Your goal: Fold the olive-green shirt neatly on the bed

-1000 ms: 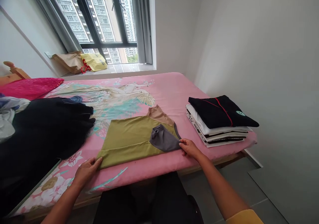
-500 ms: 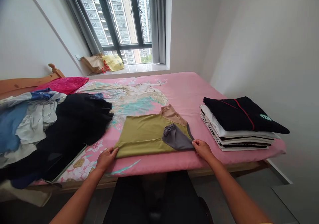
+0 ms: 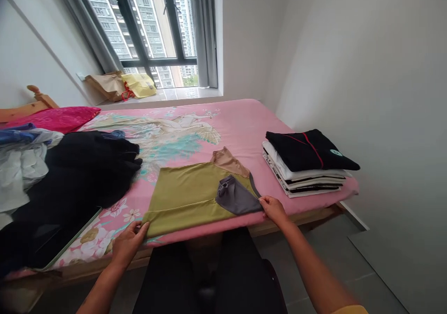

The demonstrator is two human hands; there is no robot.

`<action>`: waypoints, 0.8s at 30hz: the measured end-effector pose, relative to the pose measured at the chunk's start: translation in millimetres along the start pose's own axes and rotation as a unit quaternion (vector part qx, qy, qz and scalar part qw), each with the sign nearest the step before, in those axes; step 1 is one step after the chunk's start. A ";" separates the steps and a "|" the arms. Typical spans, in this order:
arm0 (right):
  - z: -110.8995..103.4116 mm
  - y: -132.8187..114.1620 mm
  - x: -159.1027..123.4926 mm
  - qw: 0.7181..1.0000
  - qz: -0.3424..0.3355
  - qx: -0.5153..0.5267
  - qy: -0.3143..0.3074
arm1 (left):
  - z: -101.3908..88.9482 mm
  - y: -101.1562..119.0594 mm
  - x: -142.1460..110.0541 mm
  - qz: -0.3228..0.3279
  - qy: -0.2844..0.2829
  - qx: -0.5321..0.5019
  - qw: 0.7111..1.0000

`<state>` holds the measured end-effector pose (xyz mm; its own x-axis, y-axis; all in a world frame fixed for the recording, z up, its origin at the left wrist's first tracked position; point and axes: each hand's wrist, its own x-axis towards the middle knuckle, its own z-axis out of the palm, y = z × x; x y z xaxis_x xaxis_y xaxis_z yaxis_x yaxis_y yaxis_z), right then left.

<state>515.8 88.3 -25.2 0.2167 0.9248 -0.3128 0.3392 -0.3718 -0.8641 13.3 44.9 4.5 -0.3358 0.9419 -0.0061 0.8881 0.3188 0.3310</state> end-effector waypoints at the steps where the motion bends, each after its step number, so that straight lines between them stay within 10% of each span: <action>1: -1.1 -0.7 -1.5 0.999 0.005 0.032 0.003 | 0.6 -1.9 0.5 -0.002 0.008 -0.020 1.000; 8: -11.9 10.7 -13.8 0.991 -0.030 0.121 0.045 | 5.3 10.7 -10.4 0.163 0.199 -0.069 0.964; 18: 7.2 5.6 -6.6 0.982 -0.135 -0.080 0.101 | 59.3 187.1 -47.4 0.489 -0.032 -0.112 0.864; 24: -5.0 16.9 -1.0 0.986 -0.107 -0.045 0.120 | 96.9 203.7 -37.0 0.450 0.009 0.001 0.893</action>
<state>525.9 80.7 -37.5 0.3383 0.9409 -0.0158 0.4779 -0.1862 -0.8585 237.0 85.2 -19.3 0.5092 0.8147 0.2775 0.8015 -0.5663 0.1920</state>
